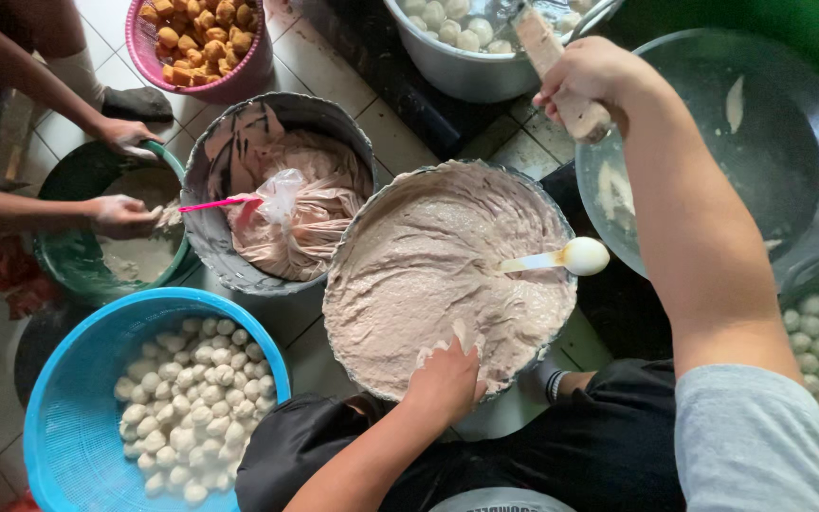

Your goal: The person scoops a thick, light-colored dough from a large metal bowl using a plastic spoon and transfers it into a basin of water. They repeat this process continuously, shaping the dough into elongated pieces that float in the water.

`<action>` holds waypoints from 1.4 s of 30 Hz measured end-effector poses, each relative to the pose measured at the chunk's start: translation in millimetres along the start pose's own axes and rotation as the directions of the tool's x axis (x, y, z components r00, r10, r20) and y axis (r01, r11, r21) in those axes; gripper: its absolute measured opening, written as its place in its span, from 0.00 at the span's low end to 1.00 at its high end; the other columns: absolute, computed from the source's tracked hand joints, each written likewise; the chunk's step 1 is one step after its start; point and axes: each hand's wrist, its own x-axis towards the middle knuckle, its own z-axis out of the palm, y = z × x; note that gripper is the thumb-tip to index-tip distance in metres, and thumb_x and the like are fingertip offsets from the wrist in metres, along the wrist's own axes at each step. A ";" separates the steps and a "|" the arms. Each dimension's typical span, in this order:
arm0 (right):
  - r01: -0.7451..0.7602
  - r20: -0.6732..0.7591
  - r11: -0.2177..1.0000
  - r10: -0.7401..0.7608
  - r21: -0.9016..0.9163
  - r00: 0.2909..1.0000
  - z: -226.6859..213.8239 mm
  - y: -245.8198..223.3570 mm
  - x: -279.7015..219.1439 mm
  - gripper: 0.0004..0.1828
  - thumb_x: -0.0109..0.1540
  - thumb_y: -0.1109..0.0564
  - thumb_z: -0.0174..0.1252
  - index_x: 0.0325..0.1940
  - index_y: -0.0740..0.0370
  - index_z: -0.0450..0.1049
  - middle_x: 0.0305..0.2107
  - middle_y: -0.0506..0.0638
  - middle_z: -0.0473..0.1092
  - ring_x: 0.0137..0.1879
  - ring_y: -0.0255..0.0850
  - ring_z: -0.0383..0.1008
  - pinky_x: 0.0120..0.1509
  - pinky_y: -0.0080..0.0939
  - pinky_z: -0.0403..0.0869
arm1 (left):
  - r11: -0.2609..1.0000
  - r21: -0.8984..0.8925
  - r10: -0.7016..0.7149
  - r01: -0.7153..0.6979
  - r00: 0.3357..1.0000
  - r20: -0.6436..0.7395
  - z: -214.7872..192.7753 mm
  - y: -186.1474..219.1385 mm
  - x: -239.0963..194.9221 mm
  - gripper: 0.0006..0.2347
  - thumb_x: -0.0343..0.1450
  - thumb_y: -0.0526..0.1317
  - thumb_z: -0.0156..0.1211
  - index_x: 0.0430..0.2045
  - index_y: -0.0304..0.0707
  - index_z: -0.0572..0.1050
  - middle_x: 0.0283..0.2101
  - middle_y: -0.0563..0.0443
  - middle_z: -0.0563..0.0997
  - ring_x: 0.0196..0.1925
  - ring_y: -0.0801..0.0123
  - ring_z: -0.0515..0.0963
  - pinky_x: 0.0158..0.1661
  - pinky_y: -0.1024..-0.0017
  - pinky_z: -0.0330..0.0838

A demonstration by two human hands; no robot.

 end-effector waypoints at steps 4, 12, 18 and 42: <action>0.067 0.122 0.920 -0.123 0.386 0.985 12.3 24.2 9.8 0.09 0.61 0.68 0.56 0.45 0.73 0.68 0.36 0.60 0.73 0.30 0.38 0.74 0.32 0.40 0.75 | 0.999 -0.042 -0.029 0.030 0.999 0.015 0.2 -1.8 -1.4 0.27 0.69 0.46 0.64 0.61 0.35 0.66 0.58 0.30 0.68 0.50 0.38 0.76 0.46 0.47 0.74; 0.180 0.191 0.801 -0.343 0.572 0.920 23.5 60.2 -3.3 0.21 0.59 0.68 0.53 0.56 0.69 0.62 0.36 0.54 0.71 0.29 0.38 0.71 0.32 0.37 0.72 | 0.994 -0.093 -0.054 0.055 0.998 0.012 -0.9 -1.9 -7.7 0.22 0.68 0.45 0.64 0.53 0.33 0.71 0.55 0.31 0.70 0.49 0.38 0.77 0.43 0.47 0.76; 0.193 0.200 0.759 -0.393 0.622 0.898 10.6 70.8 -31.7 0.25 0.60 0.67 0.54 0.61 0.68 0.59 0.37 0.52 0.69 0.32 0.35 0.71 0.34 0.39 0.73 | 0.995 -0.074 -0.063 0.064 0.998 0.019 -2.7 -0.9 -9.4 0.20 0.69 0.46 0.64 0.51 0.32 0.72 0.54 0.31 0.71 0.50 0.39 0.77 0.45 0.48 0.76; -0.144 0.697 0.941 -0.119 0.307 0.707 70.4 44.3 -276.7 0.52 0.48 0.66 0.58 0.76 0.61 0.48 0.30 0.52 0.66 0.20 0.34 0.70 0.20 0.35 0.73 | 0.994 -0.086 -0.061 0.065 0.997 0.047 38.0 9.4 2.8 0.22 0.67 0.46 0.65 0.54 0.35 0.71 0.65 0.30 0.65 0.55 0.38 0.76 0.49 0.49 0.76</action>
